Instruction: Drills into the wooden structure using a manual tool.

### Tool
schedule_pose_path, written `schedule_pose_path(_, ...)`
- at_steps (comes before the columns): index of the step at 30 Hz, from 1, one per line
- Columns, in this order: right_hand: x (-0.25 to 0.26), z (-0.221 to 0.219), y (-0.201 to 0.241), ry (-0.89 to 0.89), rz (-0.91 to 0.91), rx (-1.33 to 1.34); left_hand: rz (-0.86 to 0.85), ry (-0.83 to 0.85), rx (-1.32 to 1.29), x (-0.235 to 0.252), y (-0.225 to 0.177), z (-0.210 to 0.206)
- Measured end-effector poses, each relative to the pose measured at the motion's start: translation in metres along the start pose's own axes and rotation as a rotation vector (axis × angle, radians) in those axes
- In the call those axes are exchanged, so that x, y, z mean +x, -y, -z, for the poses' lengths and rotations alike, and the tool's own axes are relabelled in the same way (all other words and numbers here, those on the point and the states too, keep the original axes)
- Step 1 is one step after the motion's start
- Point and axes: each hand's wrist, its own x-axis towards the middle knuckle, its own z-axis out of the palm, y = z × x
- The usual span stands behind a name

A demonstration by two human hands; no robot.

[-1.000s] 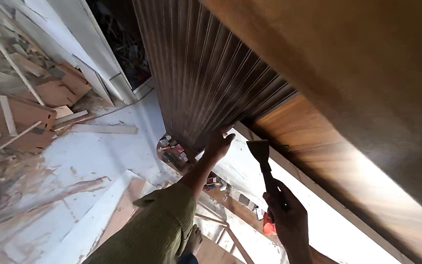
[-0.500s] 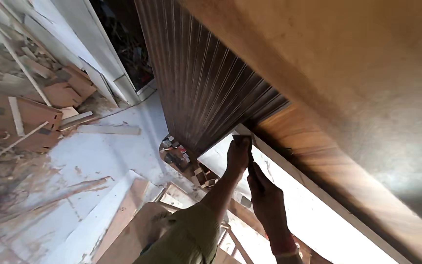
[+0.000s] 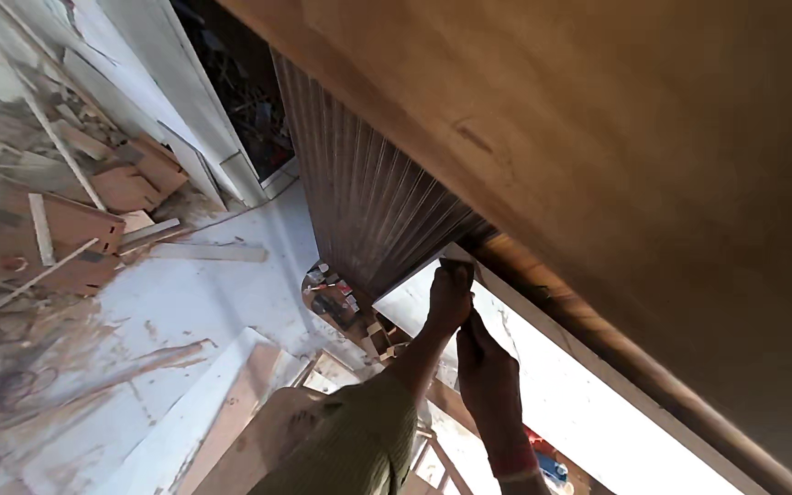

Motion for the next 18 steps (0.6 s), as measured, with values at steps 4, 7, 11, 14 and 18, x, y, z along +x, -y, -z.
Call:
schedule_pose_path(4, 0.007, 0.0, 0.009, 0.023, -0.064, -0.011, 0.032, 0.018, 0.087, 0.007, -0.01, 0.001)
schedule_pose_path(7, 0.006, -0.02, -0.006, -0.102, 0.065, 0.036, 0.048, 0.024, 0.067, 0.005, -0.01, 0.006)
schedule_pose_path(11, 0.005, -0.02, -0.001, -0.107, -0.072, 0.071, -0.026, -0.134, 0.064, 0.003, -0.013, 0.013)
schedule_pose_path(14, -0.025, 0.001, -0.001, -0.031, -0.278, 0.262, -0.154, -0.238, 0.208, 0.001, -0.012, 0.028)
schedule_pose_path(18, -0.084, 0.002, -0.037, -0.064, -0.422, 0.547, -0.229, 0.053, 0.823, -0.009, -0.01, 0.047)
